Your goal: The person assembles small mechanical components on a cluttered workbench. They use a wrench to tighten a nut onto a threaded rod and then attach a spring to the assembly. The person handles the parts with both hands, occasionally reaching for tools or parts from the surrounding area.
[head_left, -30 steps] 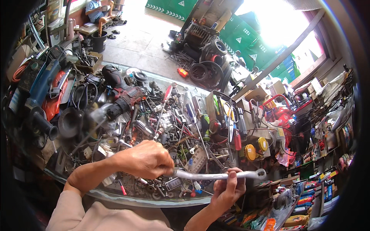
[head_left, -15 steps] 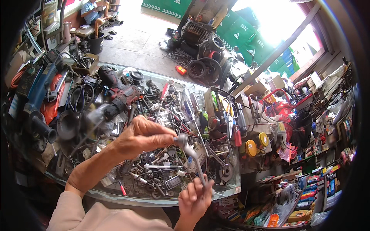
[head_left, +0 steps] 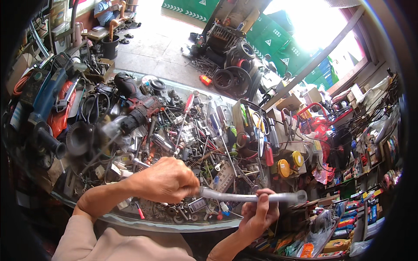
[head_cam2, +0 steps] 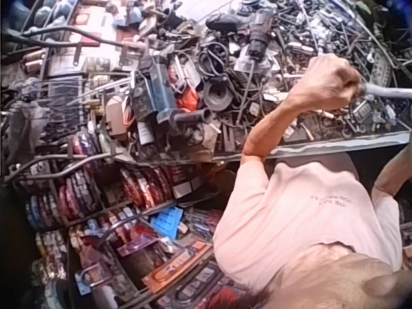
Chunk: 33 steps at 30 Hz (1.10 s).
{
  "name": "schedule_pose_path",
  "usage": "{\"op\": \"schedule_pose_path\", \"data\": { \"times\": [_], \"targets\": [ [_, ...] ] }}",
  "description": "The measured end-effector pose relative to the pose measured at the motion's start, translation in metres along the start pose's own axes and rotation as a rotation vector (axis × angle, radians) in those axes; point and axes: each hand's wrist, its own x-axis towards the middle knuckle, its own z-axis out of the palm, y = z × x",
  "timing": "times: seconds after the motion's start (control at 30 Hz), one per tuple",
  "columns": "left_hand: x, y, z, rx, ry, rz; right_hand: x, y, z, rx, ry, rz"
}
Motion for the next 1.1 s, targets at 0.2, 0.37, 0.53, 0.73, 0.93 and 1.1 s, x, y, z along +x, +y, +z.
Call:
{"op": "schedule_pose_path", "data": {
  "times": [0.2, 0.37, 0.53, 0.73, 0.93, 1.1],
  "targets": [
    [0.011, -0.005, 0.004, -0.464, 0.476, -0.239, -0.051, 0.022, 0.009, -0.133, -0.042, -0.401],
    [0.008, -0.001, -0.009, -0.872, 0.424, -0.166, -0.087, 0.039, 0.008, 0.546, -0.074, 0.127],
    [-0.001, -0.012, -0.012, -0.946, 0.132, 0.043, -0.054, 0.041, -0.003, 1.483, -0.134, 0.845],
    [-0.001, -0.003, -0.004, -0.584, -0.344, 0.384, -0.02, 0.05, -0.006, 0.895, -0.277, 0.763],
    [-0.005, -0.002, -0.005, -0.028, -0.185, 0.051, -0.003, 0.013, -0.004, 0.103, -0.087, 0.21],
    [0.008, -0.004, 0.01, 0.04, 0.313, -0.161, -0.023, 0.004, -0.001, -0.201, -0.103, -0.163]
  ]
}}
